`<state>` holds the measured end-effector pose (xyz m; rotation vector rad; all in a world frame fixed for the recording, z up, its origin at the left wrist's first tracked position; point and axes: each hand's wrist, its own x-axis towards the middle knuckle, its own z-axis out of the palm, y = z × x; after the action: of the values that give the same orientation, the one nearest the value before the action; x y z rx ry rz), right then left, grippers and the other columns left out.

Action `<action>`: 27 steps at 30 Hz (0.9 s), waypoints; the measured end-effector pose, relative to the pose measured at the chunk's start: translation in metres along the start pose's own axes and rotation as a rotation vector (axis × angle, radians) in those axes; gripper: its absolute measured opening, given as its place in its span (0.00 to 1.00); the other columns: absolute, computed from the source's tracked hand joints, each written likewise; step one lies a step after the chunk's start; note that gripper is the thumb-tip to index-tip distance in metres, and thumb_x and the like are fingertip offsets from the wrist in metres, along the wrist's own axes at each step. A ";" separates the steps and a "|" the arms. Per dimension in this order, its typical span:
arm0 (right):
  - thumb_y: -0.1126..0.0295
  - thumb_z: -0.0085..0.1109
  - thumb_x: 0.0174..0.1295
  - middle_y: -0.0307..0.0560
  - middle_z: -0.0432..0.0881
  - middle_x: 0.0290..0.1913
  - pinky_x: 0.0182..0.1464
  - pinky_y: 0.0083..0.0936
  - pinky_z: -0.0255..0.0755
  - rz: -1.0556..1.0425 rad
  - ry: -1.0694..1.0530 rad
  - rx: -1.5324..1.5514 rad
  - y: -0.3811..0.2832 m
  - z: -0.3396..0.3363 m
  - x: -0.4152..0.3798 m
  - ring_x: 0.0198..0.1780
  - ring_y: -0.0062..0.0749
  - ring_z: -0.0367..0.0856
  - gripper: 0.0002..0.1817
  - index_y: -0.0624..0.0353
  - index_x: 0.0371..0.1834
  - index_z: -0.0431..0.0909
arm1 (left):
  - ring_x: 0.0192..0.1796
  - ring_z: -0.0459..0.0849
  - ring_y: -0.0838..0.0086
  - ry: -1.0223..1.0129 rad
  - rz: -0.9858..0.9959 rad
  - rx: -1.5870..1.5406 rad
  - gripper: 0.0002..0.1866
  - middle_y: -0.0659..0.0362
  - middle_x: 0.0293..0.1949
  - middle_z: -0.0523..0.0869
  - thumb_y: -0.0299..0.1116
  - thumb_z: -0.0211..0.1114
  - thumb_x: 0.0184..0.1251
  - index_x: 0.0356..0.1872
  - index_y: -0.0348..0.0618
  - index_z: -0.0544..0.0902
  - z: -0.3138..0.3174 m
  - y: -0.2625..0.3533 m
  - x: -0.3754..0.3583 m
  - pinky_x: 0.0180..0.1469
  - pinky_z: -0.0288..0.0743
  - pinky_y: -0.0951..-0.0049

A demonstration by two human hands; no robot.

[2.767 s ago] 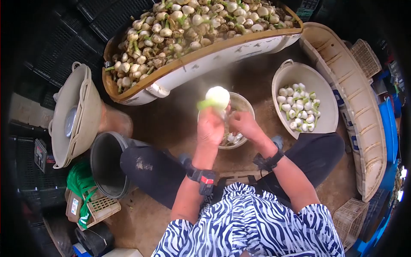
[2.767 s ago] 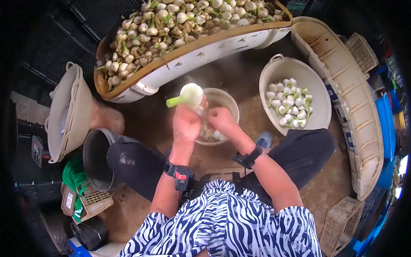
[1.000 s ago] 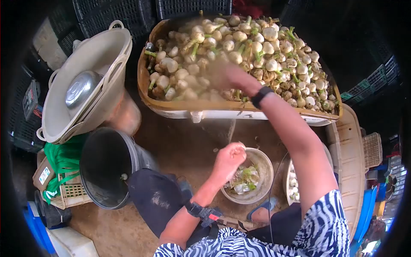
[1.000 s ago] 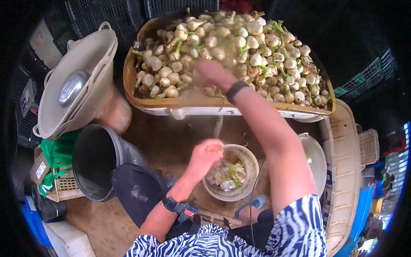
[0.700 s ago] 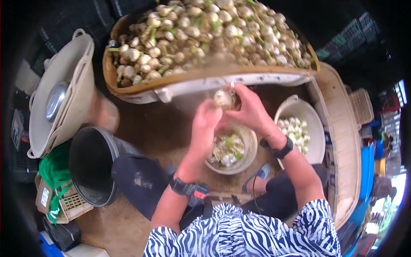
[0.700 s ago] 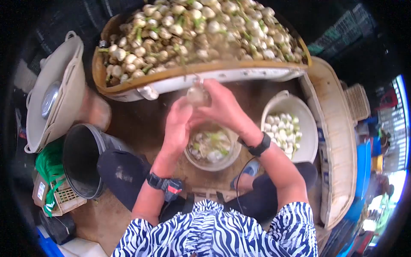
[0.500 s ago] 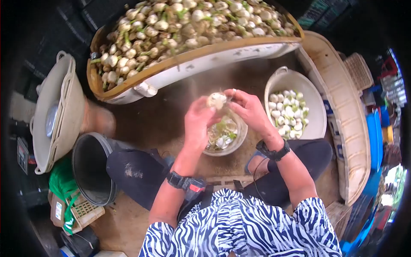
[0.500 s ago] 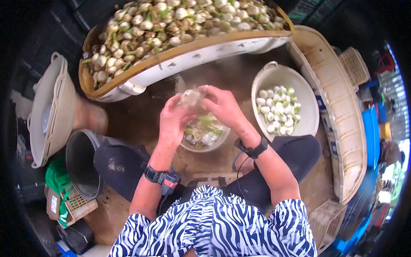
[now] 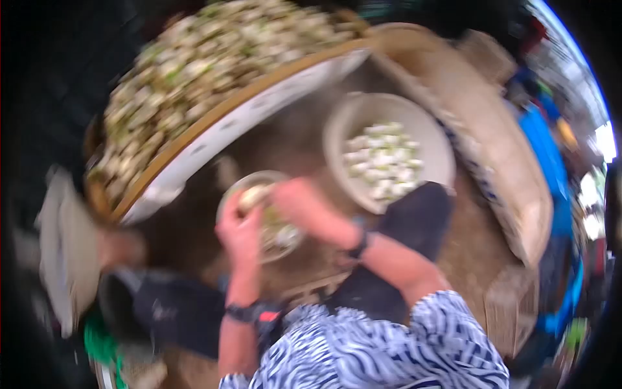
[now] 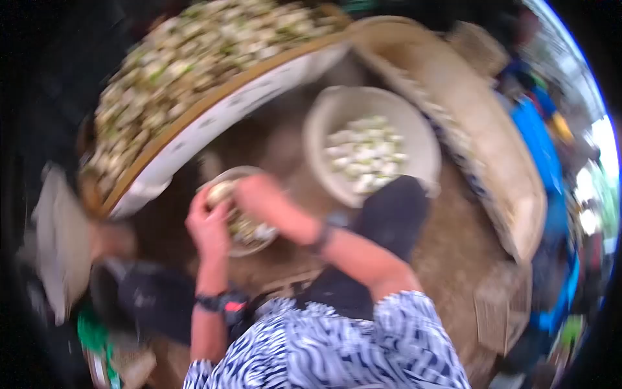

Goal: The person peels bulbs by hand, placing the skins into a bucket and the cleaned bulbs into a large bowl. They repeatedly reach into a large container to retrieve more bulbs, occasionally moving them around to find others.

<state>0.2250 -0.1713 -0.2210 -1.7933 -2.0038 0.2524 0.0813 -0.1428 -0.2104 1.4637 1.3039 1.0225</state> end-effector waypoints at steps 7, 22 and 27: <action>0.69 0.60 0.40 0.52 0.80 0.18 0.24 0.38 0.73 0.044 0.298 0.093 0.007 0.024 -0.003 0.22 0.42 0.80 0.05 0.56 0.13 0.79 | 0.36 0.81 0.79 -0.207 -0.114 -0.229 0.26 0.58 0.42 0.83 0.23 0.64 0.58 0.61 0.39 0.72 -0.010 -0.048 0.021 0.30 0.71 0.87; 0.75 0.54 0.56 0.54 0.79 0.34 0.41 0.38 0.74 -0.242 0.133 0.429 -0.026 0.015 0.011 0.40 0.51 0.79 0.08 0.62 0.38 0.78 | 0.46 0.78 0.75 -0.348 -0.650 -1.023 0.25 0.65 0.49 0.80 0.41 0.56 0.60 0.60 0.48 0.73 -0.066 -0.036 0.002 0.39 0.74 0.75; 0.74 0.56 0.54 0.51 0.77 0.28 0.34 0.37 0.72 -0.262 0.165 0.337 -0.026 0.018 0.013 0.33 0.49 0.78 0.04 0.62 0.29 0.74 | 0.40 0.76 0.80 -0.540 -0.485 -0.836 0.25 0.65 0.44 0.79 0.42 0.59 0.59 0.58 0.47 0.74 -0.061 -0.039 0.007 0.30 0.69 0.80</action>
<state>0.1935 -0.1597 -0.2234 -1.2902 -1.9196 0.3257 0.0136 -0.1281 -0.2327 0.6536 0.6439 0.6446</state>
